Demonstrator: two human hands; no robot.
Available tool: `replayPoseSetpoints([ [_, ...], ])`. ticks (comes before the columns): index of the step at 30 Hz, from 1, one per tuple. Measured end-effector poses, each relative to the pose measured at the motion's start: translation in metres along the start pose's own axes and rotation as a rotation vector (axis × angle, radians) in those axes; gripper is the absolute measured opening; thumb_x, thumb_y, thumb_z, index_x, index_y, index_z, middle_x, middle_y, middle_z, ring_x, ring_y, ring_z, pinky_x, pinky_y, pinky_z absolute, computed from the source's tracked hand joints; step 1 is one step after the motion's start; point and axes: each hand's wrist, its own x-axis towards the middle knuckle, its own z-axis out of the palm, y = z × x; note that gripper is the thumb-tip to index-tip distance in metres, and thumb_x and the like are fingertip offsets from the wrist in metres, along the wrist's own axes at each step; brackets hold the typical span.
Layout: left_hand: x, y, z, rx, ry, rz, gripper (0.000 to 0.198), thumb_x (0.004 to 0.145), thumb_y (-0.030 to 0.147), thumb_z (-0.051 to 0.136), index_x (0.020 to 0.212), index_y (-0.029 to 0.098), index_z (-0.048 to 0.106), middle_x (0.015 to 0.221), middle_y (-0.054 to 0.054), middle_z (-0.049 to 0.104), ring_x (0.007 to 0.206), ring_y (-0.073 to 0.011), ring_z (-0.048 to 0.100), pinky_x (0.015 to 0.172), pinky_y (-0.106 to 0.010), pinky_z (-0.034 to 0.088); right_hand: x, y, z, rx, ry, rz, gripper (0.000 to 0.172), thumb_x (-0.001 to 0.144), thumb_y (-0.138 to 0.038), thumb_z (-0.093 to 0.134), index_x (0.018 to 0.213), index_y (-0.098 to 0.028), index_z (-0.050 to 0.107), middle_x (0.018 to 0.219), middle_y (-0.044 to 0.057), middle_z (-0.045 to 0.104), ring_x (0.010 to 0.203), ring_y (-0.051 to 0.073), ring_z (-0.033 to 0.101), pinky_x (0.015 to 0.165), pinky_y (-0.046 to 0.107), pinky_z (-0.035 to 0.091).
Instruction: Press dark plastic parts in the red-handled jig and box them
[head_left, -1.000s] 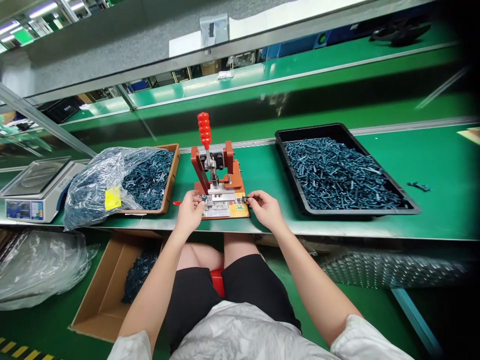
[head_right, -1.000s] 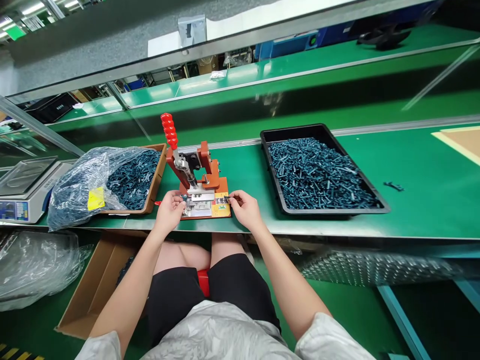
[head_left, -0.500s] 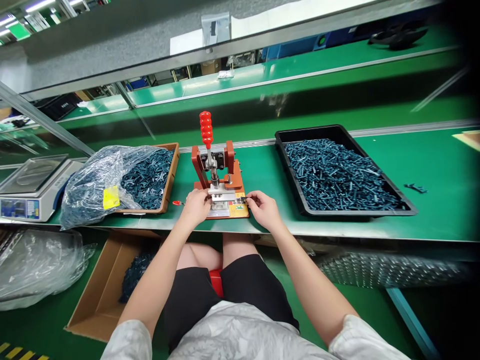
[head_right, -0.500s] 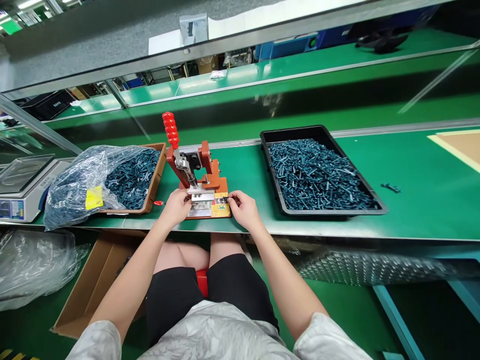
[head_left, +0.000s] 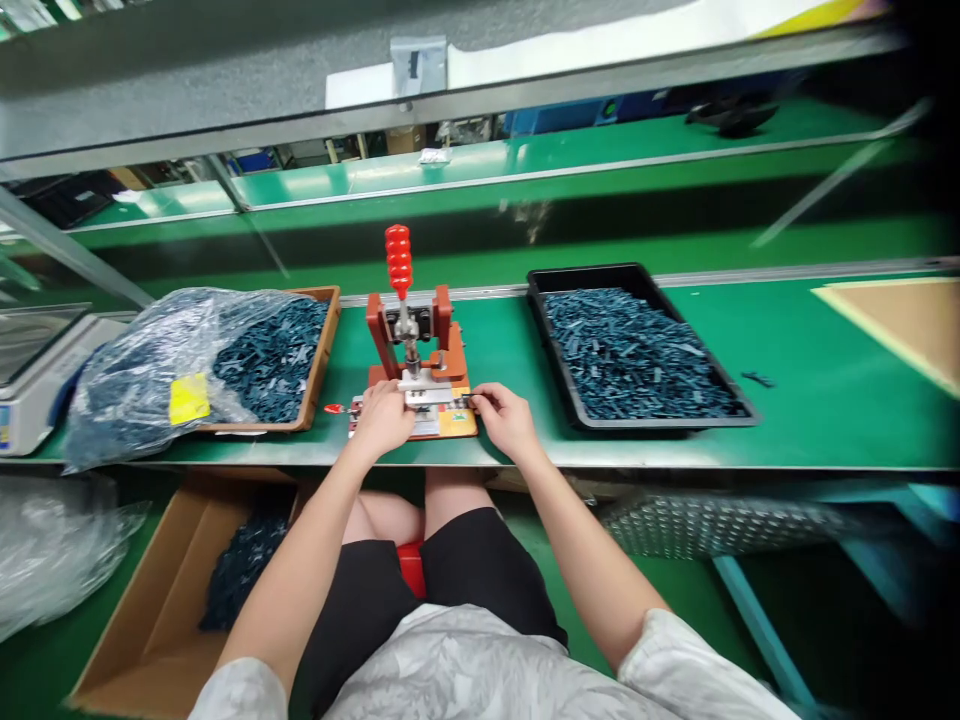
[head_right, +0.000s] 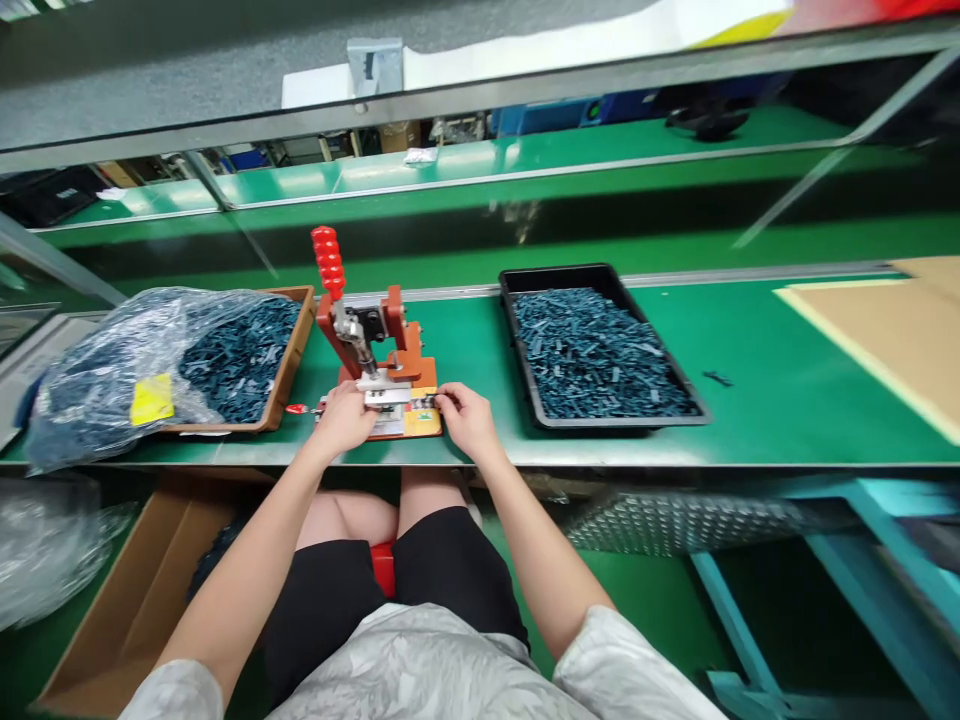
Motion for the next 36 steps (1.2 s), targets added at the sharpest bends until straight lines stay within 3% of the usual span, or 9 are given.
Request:
replayPoseSetpoints([
  [6,0.003,-0.001,0.005,-0.023,0.04,-0.029,0.024,0.088,0.023,0.055,0.092,0.017,0.078,0.106,-0.015,0.075,0.11,-0.0342,0.067,0.099,-0.046,0.052,-0.003,-0.003,0.003,0.044,-0.052,0.017,0.019,0.089,-0.038,0.06,0.099,-0.024,0.069,0.087,0.003,0.075,0.076,0.022,0.072,0.074,0.035,0.06],
  [11,0.003,-0.006,-0.008,-0.084,-0.085,0.05,0.022,0.079,0.036,0.073,0.091,0.018,0.079,0.108,-0.013,0.075,0.11,-0.0335,0.067,0.099,-0.043,0.054,-0.005,-0.021,0.014,-0.089,-0.162,-0.235,0.014,0.094,-0.031,0.059,0.086,-0.023,0.067,0.091,0.007,0.069,0.087,0.023,0.066,0.08,0.036,0.056],
  [14,0.006,-0.013,-0.014,-0.078,-0.154,0.105,0.024,0.075,0.036,0.078,0.092,0.019,0.079,0.111,-0.012,0.076,0.113,-0.0328,0.067,0.099,-0.041,0.054,0.003,-0.027,0.028,-0.093,-0.191,-0.296,0.012,0.093,-0.025,0.057,0.091,-0.021,0.068,0.094,0.008,0.066,0.091,0.023,0.063,0.082,0.037,0.056],
  [19,0.006,-0.015,-0.014,-0.108,-0.133,0.12,0.017,0.076,0.032,0.075,0.089,0.021,0.079,0.112,-0.01,0.076,0.11,-0.0311,0.068,0.099,-0.041,0.055,0.012,-0.025,0.052,-0.048,-0.248,-0.285,0.027,0.089,-0.019,0.057,0.11,-0.023,0.074,0.115,0.009,0.072,0.11,0.026,0.066,0.102,0.045,0.053],
  [27,0.005,-0.014,-0.009,-0.126,-0.087,0.115,0.017,0.075,0.033,0.078,0.087,0.022,0.08,0.108,-0.01,0.076,0.106,-0.0332,0.069,0.095,-0.043,0.056,0.006,-0.03,0.058,-0.103,-0.206,-0.268,0.023,0.09,-0.023,0.063,0.11,-0.023,0.077,0.117,0.009,0.075,0.11,0.027,0.07,0.099,0.044,0.056],
  [36,0.005,-0.019,-0.003,-0.139,-0.067,0.136,0.019,0.076,0.032,0.077,0.091,0.023,0.081,0.113,-0.009,0.077,0.108,-0.0329,0.069,0.096,-0.043,0.055,0.009,-0.027,0.058,-0.065,-0.268,-0.266,0.023,0.09,-0.023,0.063,0.11,-0.021,0.076,0.116,0.009,0.075,0.112,0.028,0.07,0.101,0.044,0.056],
])
